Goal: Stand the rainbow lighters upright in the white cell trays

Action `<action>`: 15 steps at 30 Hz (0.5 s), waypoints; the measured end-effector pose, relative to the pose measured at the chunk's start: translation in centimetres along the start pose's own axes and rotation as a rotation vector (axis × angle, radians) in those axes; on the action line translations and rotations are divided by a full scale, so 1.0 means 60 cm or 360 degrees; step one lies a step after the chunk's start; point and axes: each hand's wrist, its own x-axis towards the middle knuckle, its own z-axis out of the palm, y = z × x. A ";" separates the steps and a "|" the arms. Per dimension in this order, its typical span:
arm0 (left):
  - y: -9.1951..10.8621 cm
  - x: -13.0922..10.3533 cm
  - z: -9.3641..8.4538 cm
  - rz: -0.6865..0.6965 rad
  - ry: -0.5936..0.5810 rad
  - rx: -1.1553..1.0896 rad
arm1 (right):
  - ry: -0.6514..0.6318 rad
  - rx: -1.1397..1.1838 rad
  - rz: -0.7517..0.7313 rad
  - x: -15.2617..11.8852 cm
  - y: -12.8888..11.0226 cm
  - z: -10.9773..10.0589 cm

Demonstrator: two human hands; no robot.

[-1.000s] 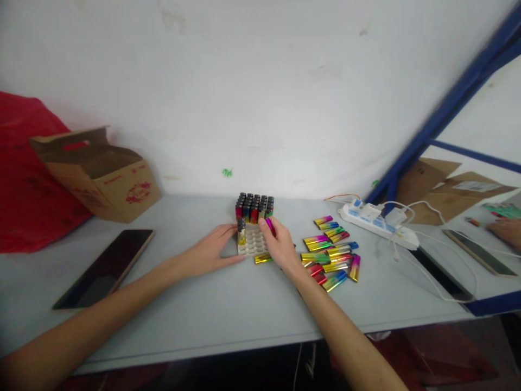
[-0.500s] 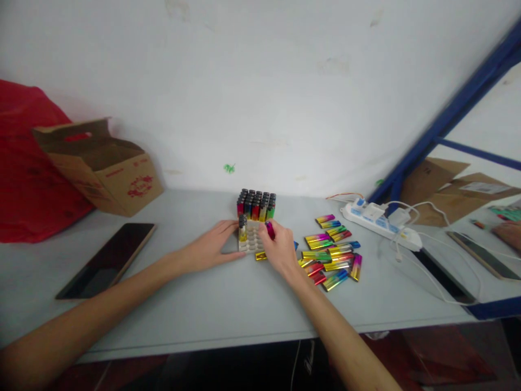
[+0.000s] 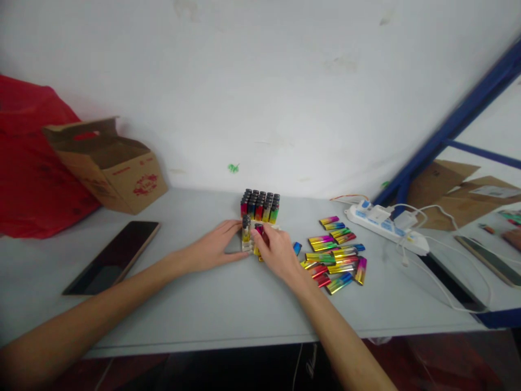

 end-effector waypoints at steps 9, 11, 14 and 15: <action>0.003 0.001 0.002 0.0024 0.0007 0.0033 | -0.0056 -0.0259 -0.0339 0.000 0.019 0.000; 0.004 0.001 0.000 0.0025 0.0009 0.0032 | -0.0103 -0.0306 -0.0386 -0.002 0.017 0.000; 0.005 0.001 -0.002 0.0031 0.0008 0.0000 | -0.0188 -0.0327 -0.0455 -0.003 0.013 -0.001; 0.006 0.001 -0.003 0.0035 0.0009 -0.0011 | -0.0208 -0.0334 -0.0475 -0.003 0.012 -0.002</action>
